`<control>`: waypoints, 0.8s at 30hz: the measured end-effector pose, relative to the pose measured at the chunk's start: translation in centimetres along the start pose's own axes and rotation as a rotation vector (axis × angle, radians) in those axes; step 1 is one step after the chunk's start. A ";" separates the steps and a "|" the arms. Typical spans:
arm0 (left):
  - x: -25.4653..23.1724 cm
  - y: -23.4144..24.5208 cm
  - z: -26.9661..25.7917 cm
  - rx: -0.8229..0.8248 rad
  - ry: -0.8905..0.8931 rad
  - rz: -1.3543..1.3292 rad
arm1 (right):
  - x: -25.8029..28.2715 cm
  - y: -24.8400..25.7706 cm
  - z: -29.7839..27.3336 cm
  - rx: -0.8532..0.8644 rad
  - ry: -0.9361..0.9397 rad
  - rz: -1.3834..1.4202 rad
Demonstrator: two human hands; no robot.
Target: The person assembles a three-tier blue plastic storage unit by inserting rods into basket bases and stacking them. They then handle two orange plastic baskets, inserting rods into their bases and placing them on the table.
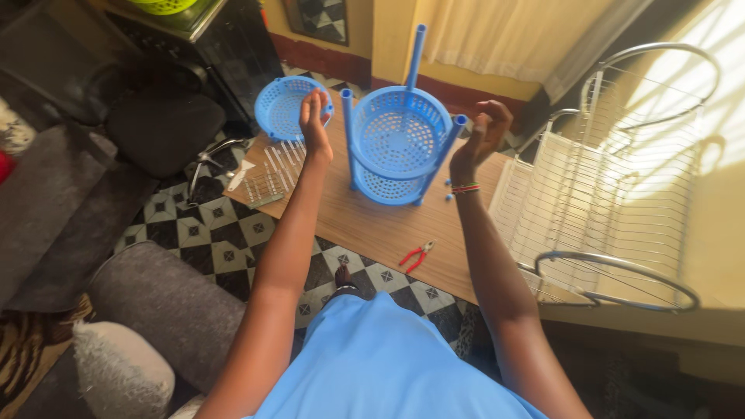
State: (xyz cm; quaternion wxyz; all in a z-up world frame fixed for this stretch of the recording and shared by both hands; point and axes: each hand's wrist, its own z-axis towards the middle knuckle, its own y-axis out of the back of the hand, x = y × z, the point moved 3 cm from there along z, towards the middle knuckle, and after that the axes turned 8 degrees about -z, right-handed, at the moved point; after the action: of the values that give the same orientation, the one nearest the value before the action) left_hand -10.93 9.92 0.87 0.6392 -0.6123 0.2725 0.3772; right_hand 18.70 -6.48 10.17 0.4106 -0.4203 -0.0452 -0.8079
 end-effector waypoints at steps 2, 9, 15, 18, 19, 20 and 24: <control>-1.0 2.6 0.1 -0.085 0.013 -0.062 | 1.7 -1.2 -0.3 0.015 -0.011 0.039; -2.2 10.6 3.2 -0.269 0.032 -0.016 | 2.0 -10.3 -4.0 0.345 -0.451 0.447; -1.6 17.6 6.7 -0.353 0.090 0.071 | -1.9 -19.5 -12.0 0.866 -0.577 0.336; -0.4 20.9 9.7 -0.334 0.150 0.106 | -7.8 -24.2 -16.3 0.995 -0.749 0.247; 0.4 22.3 10.2 -0.316 0.198 0.101 | -10.0 -25.3 -18.3 1.000 -0.841 0.228; 1.2 23.7 11.0 -0.298 0.246 0.095 | -12.7 -26.3 -19.9 0.929 -0.913 0.173; 4.7 29.5 13.9 -0.233 0.349 0.222 | -23.5 -27.8 -24.6 0.680 -1.132 -0.068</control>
State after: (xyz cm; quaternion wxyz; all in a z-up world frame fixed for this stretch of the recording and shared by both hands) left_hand -33.87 23.31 -18.54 0.4620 -0.7042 0.3992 0.3624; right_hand -9.34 16.28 -14.93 0.4077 -0.6253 -0.5200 -0.4152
